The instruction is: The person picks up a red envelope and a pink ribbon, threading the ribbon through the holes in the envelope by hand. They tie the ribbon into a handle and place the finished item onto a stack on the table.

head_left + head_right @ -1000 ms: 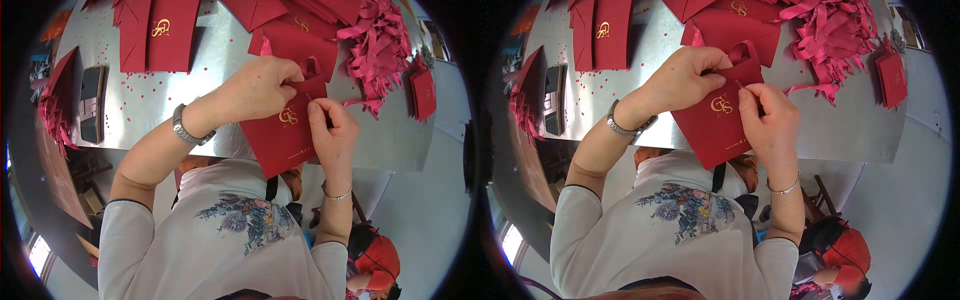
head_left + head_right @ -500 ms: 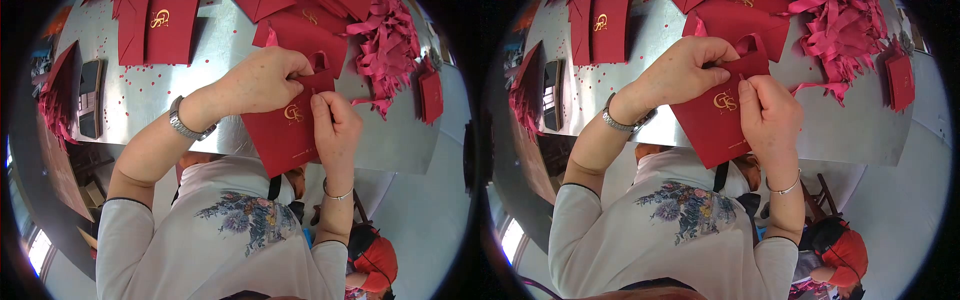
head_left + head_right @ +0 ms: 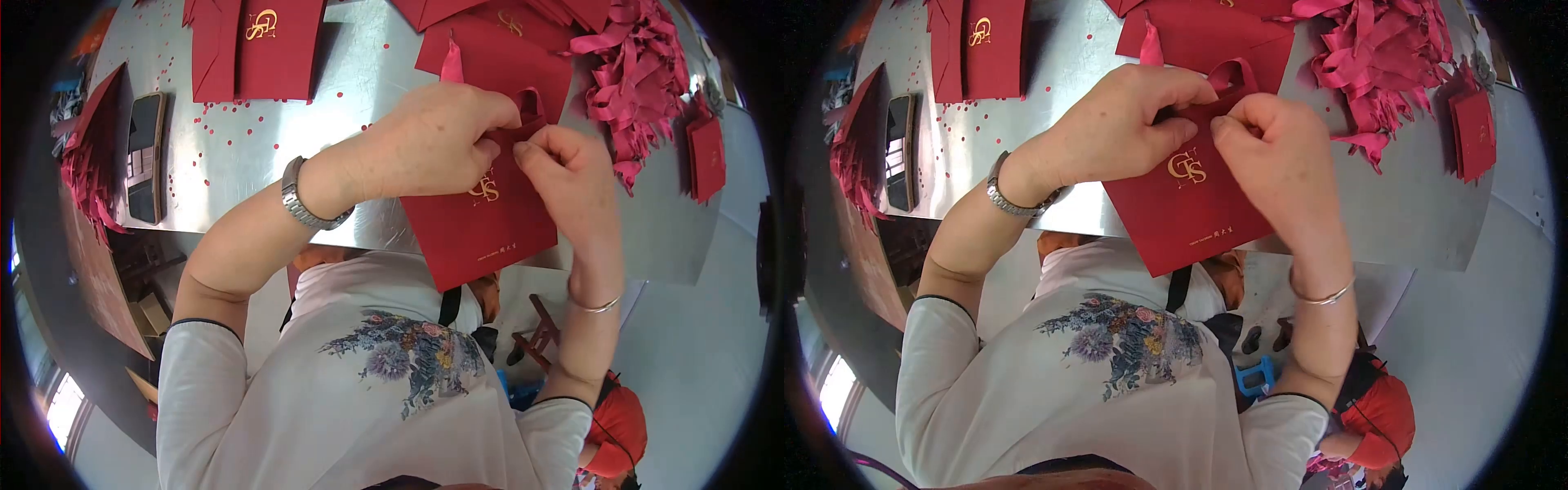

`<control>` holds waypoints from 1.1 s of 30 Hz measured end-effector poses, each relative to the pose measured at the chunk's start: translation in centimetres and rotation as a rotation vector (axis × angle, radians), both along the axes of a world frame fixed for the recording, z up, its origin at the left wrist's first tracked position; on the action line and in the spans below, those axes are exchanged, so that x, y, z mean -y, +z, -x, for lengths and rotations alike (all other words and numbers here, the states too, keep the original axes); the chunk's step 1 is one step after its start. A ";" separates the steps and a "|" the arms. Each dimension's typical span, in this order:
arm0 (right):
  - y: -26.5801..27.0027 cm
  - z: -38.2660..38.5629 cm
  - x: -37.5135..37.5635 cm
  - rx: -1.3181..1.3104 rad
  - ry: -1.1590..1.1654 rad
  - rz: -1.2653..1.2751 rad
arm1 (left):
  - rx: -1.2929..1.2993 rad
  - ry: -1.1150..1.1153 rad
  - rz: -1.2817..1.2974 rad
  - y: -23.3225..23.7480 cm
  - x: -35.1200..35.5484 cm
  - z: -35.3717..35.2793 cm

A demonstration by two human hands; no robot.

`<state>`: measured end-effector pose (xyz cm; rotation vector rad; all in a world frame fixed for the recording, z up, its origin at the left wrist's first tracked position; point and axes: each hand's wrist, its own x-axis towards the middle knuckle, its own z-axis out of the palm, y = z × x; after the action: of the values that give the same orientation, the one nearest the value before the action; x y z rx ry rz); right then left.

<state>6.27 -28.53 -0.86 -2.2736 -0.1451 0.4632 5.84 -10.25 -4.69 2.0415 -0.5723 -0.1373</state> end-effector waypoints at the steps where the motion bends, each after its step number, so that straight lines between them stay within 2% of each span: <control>1: 0.3 0.0 0.0 -0.002 -0.003 0.001 | 0.066 -0.012 -0.001 -0.1 0.1 0.1; 3: 0.8 0.1 -0.1 0.302 0.223 0.236 | 0.083 -0.036 -0.035 -0.1 0.3 0.2; 4: 0.9 0.4 -0.4 0.302 0.224 0.239 | 0.103 -0.058 -0.074 -0.1 0.3 0.2; 6: 0.9 1.3 -0.8 0.543 0.347 0.440 | 0.072 -0.059 -0.020 -0.1 0.2 0.1; 8: 0.4 1.9 -0.6 0.558 0.328 0.412 | 0.045 -0.059 0.030 -0.2 0.2 0.1; 10: -0.1 2.1 -0.3 0.201 0.051 0.059 | 0.063 -0.070 0.042 -0.2 0.3 0.3; 14: -0.9 2.0 -0.1 -0.004 -0.075 -0.072 | 0.066 -0.074 -0.023 0.0 0.6 0.6; 16: -0.9 2.3 -0.8 0.448 0.106 0.210 | 0.051 -0.062 -0.018 0.2 0.8 0.7; 17: -0.9 2.4 -0.9 0.519 0.155 0.268 | 0.054 -0.064 -0.016 0.2 0.7 0.6; 18: -0.8 2.4 -0.8 0.523 0.155 0.270 | -0.002 -0.066 0.027 0.2 0.6 0.5; 20: -0.3 2.4 -0.8 0.433 0.098 0.112 | -0.049 -0.064 0.066 0.4 0.1 0.0; 22: -0.5 3.0 -0.5 0.491 0.121 0.122 | -0.400 -0.119 0.242 0.9 -0.5 -0.8; 23: -0.7 3.4 -0.4 0.540 0.146 0.135 | -0.679 -0.138 0.250 1.4 -1.1 -1.3; 26: -1.4 4.0 -0.5 0.603 0.136 0.107 | -0.755 -0.185 0.268 1.8 -1.6 -1.8; 27: -1.6 4.1 -0.5 0.618 0.120 0.088 | -0.746 -0.184 0.266 1.6 -1.5 -1.6; 29: -1.8 4.1 -0.4 0.615 0.110 0.094 | -0.173 -0.214 0.099 0.3 -0.9 -1.0; 31: -1.7 4.2 -0.3 0.605 0.101 0.101 | -0.081 -0.164 0.096 0.1 -0.4 -0.6; 33: -1.3 4.5 -0.1 0.436 0.030 0.049 | -0.030 -0.170 0.084 0.3 -0.4 -0.5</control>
<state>1.77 -28.45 -2.14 -2.3938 -0.3903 -0.0213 6.34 -9.83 -4.38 1.9058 -0.7204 -0.2404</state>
